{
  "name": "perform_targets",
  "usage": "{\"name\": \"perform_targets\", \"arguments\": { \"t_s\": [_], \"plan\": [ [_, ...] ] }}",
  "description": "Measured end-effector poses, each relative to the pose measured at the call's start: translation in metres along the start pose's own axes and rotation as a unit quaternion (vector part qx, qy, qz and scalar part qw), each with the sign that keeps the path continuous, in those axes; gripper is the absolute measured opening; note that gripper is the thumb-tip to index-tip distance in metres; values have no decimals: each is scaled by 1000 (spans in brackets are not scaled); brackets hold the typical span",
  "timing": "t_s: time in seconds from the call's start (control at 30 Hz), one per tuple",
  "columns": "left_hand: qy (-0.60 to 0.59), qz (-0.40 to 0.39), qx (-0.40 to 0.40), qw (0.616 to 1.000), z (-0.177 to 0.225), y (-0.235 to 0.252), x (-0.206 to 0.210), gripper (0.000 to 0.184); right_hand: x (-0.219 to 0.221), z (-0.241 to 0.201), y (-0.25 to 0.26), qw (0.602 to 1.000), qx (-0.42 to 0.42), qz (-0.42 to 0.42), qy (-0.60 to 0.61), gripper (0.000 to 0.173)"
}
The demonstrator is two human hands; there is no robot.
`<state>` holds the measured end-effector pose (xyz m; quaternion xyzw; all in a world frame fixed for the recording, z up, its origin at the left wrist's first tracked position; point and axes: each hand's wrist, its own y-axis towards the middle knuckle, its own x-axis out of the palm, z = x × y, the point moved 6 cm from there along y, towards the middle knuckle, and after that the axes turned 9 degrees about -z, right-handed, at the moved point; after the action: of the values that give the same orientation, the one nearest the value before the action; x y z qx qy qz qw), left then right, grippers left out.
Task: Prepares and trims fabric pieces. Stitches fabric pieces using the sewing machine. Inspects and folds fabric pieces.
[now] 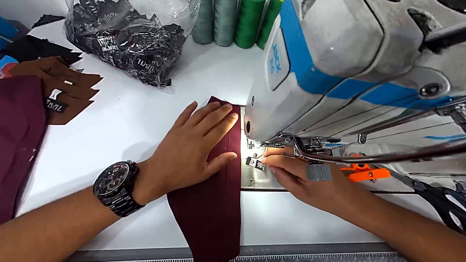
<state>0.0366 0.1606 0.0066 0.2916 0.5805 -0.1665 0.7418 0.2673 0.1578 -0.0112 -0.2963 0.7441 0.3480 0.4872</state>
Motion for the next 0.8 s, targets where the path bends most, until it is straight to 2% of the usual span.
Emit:
{"name": "perform_targets", "arguments": {
  "t_s": [0.07, 0.13, 0.23, 0.37, 0.57, 0.8],
  "plan": [
    [-5, 47, 30, 998, 6, -5, -14, 48, 0, -9, 3, 1000, -29, -5, -7, 23],
    [-30, 55, 41, 997, 11, -13, -17, 40, 1, -15, 5, 998, -53, -4, -14, 23],
    [-65, 16, 23, 998, 11, -20, -7, 50, 4, -15, 4, 998, -54, -9, -30, 25],
    [-38, -3, 20, 999, 11, -23, 0, 66, 10, -9, -2, 998, -52, 3, -23, 26],
    [-25, 14, 24, 999, 17, -29, -4, 61, 3, -3, 1, 997, -52, 48, 5, 24],
    [-34, -45, 8, 998, 17, -30, 13, 67, 6, -8, 2, 998, -60, 22, -20, 26]
  ]
}}
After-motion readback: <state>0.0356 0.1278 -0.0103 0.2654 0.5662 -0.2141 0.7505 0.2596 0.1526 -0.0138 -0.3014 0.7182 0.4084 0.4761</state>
